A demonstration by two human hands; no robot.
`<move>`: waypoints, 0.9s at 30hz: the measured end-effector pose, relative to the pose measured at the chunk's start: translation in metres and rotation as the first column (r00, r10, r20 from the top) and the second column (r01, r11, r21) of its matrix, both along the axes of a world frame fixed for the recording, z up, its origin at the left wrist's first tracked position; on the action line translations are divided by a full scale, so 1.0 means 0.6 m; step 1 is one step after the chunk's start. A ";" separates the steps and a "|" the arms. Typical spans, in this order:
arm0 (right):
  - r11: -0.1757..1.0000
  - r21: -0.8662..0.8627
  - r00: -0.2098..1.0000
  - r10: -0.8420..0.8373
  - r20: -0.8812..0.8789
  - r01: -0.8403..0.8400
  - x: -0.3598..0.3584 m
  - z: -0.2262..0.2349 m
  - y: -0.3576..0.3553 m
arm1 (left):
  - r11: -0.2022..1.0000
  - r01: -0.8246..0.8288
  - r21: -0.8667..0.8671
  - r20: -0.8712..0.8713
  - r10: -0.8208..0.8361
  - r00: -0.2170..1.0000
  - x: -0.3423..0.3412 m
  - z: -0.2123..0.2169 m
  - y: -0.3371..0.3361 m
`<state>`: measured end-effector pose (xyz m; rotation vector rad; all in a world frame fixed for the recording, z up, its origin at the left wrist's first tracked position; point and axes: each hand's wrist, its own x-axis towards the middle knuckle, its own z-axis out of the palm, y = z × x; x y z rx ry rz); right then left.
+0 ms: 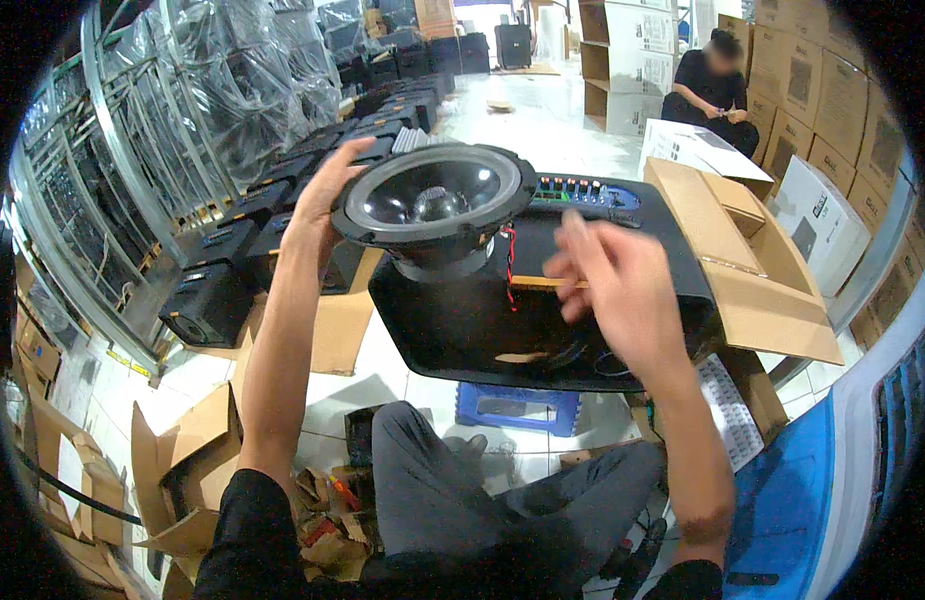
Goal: The person sits on the floor and uses a cordless drill to fasten screws into a speaker enclosure. They insert a speaker driver into the enclosure, align it, and continue securing it with screws. The person then places a grille over the speaker and sets the unit aside.
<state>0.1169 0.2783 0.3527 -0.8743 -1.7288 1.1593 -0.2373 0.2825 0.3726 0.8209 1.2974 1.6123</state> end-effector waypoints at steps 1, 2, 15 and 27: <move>0.999 -0.037 0.996 0.024 -0.083 -0.027 -0.030 0.018 0.027 | 0.999 0.033 -0.027 -0.028 -0.034 0.999 -0.007 0.001 0.018; 0.992 -0.123 0.998 -0.006 -0.064 -0.002 -0.052 0.032 0.048 | 0.999 0.049 -0.021 -0.066 -0.051 0.997 -0.020 0.000 0.025; 0.943 0.137 0.953 0.300 0.041 -0.302 -0.072 0.059 0.039 | 0.798 -0.342 0.495 0.103 0.337 0.936 0.121 -0.077 -0.183; 0.912 -0.002 0.740 0.335 0.583 -0.411 -0.045 -0.055 -0.075 | 0.741 -0.662 0.110 0.106 0.654 0.749 0.348 -0.420 -0.330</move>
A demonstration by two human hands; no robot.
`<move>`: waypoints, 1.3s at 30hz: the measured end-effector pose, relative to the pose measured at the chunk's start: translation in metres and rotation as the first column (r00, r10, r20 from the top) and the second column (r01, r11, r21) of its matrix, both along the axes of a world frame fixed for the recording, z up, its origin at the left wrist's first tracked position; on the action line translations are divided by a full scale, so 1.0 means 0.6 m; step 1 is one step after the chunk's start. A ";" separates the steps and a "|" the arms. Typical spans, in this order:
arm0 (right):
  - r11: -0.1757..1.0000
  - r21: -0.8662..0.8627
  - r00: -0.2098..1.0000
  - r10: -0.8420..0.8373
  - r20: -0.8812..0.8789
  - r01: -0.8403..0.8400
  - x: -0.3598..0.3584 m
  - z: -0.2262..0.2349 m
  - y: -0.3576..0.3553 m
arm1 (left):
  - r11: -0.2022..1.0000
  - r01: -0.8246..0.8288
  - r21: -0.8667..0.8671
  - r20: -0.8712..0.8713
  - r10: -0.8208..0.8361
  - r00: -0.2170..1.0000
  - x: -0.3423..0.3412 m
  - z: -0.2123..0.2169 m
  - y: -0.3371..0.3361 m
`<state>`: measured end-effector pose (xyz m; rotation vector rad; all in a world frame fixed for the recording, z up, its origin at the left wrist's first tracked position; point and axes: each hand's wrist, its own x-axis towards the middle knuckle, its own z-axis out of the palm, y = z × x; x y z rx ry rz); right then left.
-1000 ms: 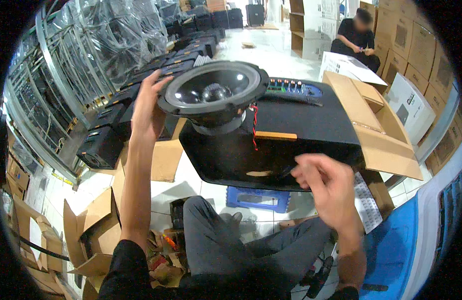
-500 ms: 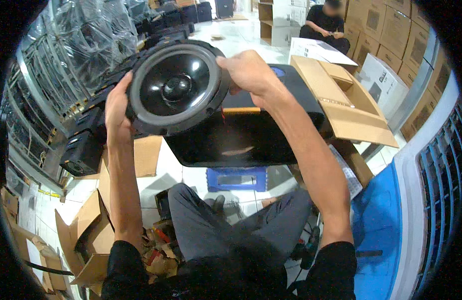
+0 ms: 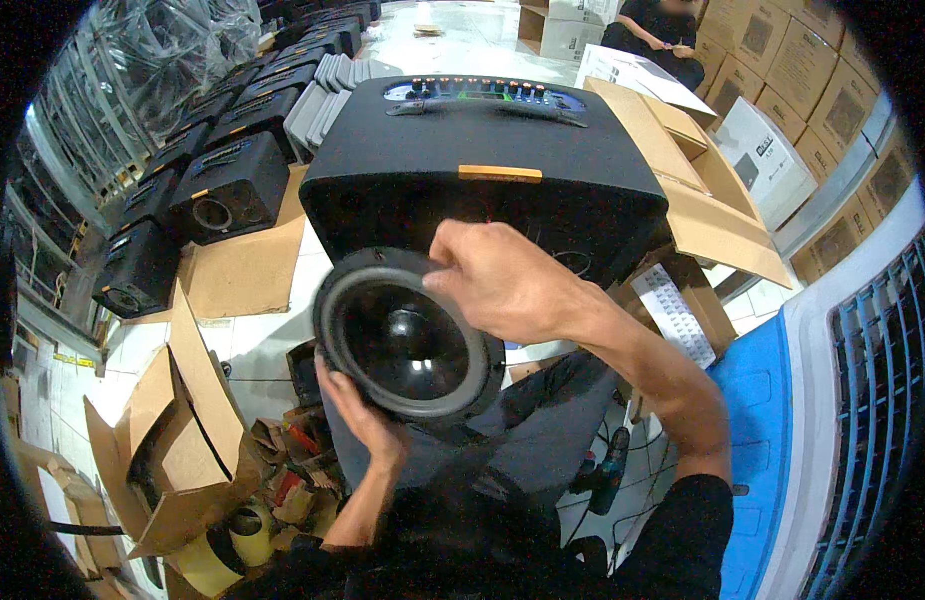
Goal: The person sits on the floor and uses a cordless drill to fasten screws into a speaker enclosure. They insert a speaker driver into the enclosure, align it, and continue securing it with screws. The person then places a grille over the speaker and sets the unit aside.
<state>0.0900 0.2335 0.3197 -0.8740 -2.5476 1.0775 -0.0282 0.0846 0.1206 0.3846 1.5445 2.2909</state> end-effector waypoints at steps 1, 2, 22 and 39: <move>1.000 0.030 0.993 -0.012 0.119 0.009 -0.003 -0.008 0.006 | 0.986 0.154 0.059 0.162 -0.162 0.973 0.017 -0.016 -0.009; 0.997 0.068 0.984 0.023 0.177 -0.036 -0.008 -0.018 0.012 | 0.937 0.307 0.166 0.305 -0.345 0.888 0.029 -0.029 -0.018; 0.461 0.876 0.985 0.151 0.082 -0.144 -0.005 -0.045 0.027 | 0.634 0.097 0.768 0.587 -0.756 0.292 0.028 -0.023 0.187; 0.381 0.915 0.982 0.175 0.067 -0.130 -0.014 -0.054 0.067 | 0.651 0.263 0.712 0.616 -0.759 0.211 -0.039 0.010 0.235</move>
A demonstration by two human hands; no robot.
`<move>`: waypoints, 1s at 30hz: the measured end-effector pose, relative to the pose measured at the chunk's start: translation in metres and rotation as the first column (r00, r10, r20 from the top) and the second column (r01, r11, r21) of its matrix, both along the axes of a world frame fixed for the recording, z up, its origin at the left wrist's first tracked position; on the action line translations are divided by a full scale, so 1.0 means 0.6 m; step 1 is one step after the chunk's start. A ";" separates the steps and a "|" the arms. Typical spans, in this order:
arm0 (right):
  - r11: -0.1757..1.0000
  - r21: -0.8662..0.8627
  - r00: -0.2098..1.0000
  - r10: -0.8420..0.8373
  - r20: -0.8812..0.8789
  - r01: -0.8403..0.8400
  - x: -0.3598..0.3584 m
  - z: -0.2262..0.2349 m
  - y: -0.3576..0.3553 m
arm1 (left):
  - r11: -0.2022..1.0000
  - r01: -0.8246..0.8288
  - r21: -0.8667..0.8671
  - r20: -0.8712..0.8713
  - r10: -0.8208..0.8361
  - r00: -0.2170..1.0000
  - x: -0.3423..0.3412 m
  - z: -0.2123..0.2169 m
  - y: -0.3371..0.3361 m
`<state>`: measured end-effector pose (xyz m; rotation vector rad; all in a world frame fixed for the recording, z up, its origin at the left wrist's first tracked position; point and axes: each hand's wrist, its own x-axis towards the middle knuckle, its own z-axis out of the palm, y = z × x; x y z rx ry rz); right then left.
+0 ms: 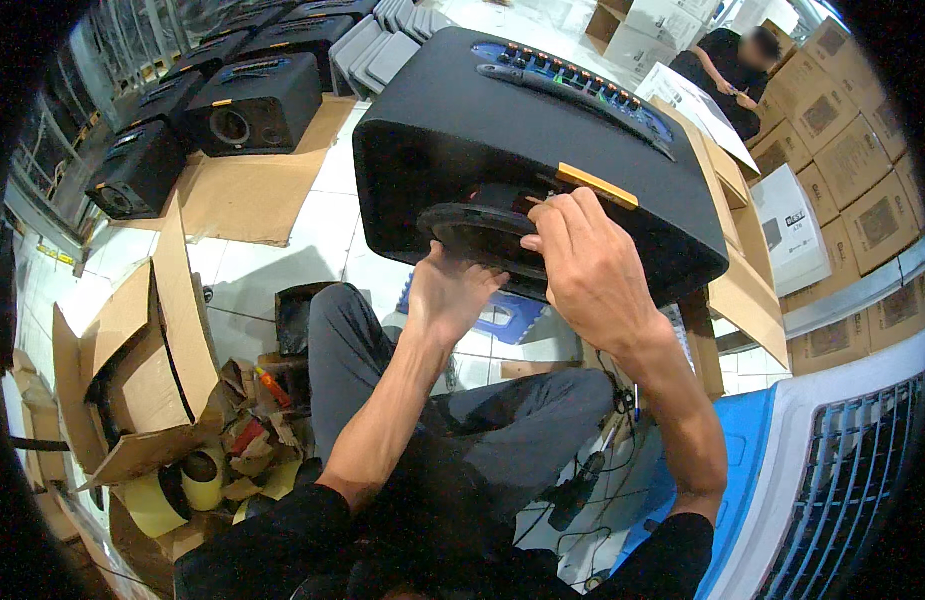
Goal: The person sits on the floor and uses a cordless drill to fasten screws into a speaker enclosure. They insert a speaker driver into the enclosure, align it, and continue securing it with screws. The person then places a grille over the speaker and sets the unit aside.
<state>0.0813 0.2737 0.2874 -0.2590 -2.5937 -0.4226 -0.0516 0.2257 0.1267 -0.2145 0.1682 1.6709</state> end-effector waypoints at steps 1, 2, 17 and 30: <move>1.000 0.011 1.000 0.001 0.003 -0.001 0.001 0.000 0.002 | 1.000 -0.005 -0.004 0.024 0.006 1.000 0.001 -0.001 0.002; 1.000 0.023 1.000 0.000 0.004 0.000 0.001 0.000 0.005 | 1.000 -0.015 0.004 0.027 0.015 1.000 0.002 -0.003 0.003; 0.974 0.214 0.997 -0.061 -0.053 0.071 -0.015 -0.017 0.011 | 0.996 -0.075 -0.037 0.000 0.075 0.997 0.011 -0.016 0.014; 0.957 0.260 0.987 -0.098 -0.130 0.129 -0.027 -0.023 0.016 | 0.978 -0.185 -0.091 -0.084 0.178 0.980 0.028 -0.045 0.023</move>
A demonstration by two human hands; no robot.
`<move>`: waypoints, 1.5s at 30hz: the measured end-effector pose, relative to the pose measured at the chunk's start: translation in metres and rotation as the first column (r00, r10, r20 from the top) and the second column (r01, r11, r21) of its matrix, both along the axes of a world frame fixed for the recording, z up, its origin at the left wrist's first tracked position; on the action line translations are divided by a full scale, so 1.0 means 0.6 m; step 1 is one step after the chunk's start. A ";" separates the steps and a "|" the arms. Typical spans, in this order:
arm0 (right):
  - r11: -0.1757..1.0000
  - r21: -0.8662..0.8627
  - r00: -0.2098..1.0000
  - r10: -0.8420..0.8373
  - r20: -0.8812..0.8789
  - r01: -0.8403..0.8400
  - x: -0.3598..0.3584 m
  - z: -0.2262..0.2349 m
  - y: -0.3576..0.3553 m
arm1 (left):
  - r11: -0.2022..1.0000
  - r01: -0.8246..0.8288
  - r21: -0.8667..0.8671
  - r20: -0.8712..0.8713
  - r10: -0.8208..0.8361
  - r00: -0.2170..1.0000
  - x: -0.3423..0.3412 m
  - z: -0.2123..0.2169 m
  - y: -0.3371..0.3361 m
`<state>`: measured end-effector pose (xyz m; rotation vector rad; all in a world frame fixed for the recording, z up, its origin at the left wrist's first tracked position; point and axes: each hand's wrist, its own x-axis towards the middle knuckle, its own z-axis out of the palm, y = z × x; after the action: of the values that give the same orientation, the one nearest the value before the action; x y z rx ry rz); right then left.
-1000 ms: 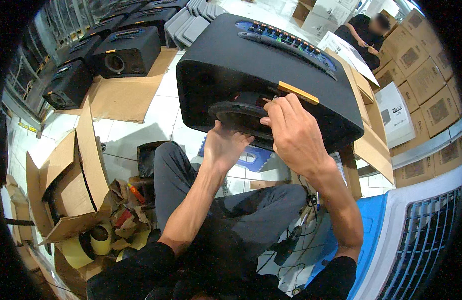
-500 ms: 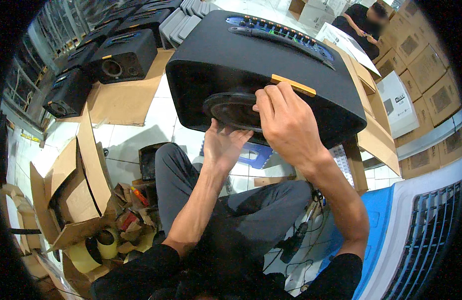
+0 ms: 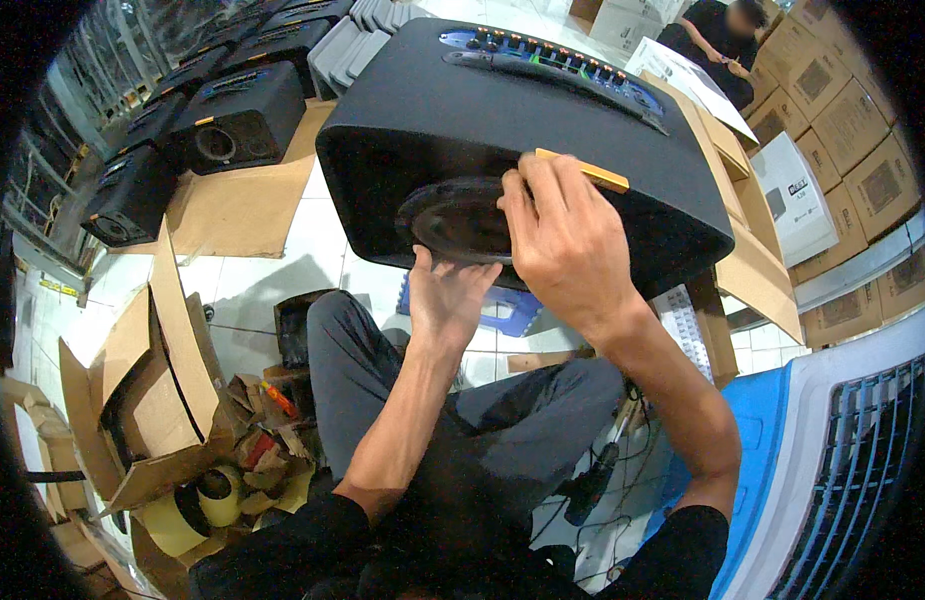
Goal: The person sits on the floor and uses a cordless drill to fasten screws into a speaker enclosure. They insert a speaker driver into the enclosure, align it, and continue securing it with screws. The person then places a grille over the speaker and sets the unit aside.
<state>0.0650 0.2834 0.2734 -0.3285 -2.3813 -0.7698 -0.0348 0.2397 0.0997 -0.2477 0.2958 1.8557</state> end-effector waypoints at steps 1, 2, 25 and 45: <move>1.000 0.027 0.999 0.007 -0.039 -0.006 0.001 0.001 -0.006 | 0.999 0.018 -0.030 0.021 -0.017 1.000 -0.002 -0.002 0.001; 0.999 0.053 0.997 0.011 -0.081 -0.007 0.005 0.000 -0.013 | 0.998 0.038 -0.049 0.041 -0.036 0.998 -0.005 -0.004 0.002; 0.591 -0.781 0.345 -0.703 -0.622 -0.203 0.060 -0.262 0.008 | 0.963 0.186 -0.197 -0.375 -0.250 0.893 -0.024 0.014 -0.028; 0.403 -0.718 0.303 -0.709 -0.637 -0.568 0.042 -0.347 -0.002 | 0.968 0.200 -0.154 -0.440 -0.249 0.863 -0.010 0.000 -0.030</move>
<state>0.0900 0.2820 0.0653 -1.0622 -1.1668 0.8485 -0.0411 0.2216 0.0998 0.1585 0.7190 1.6481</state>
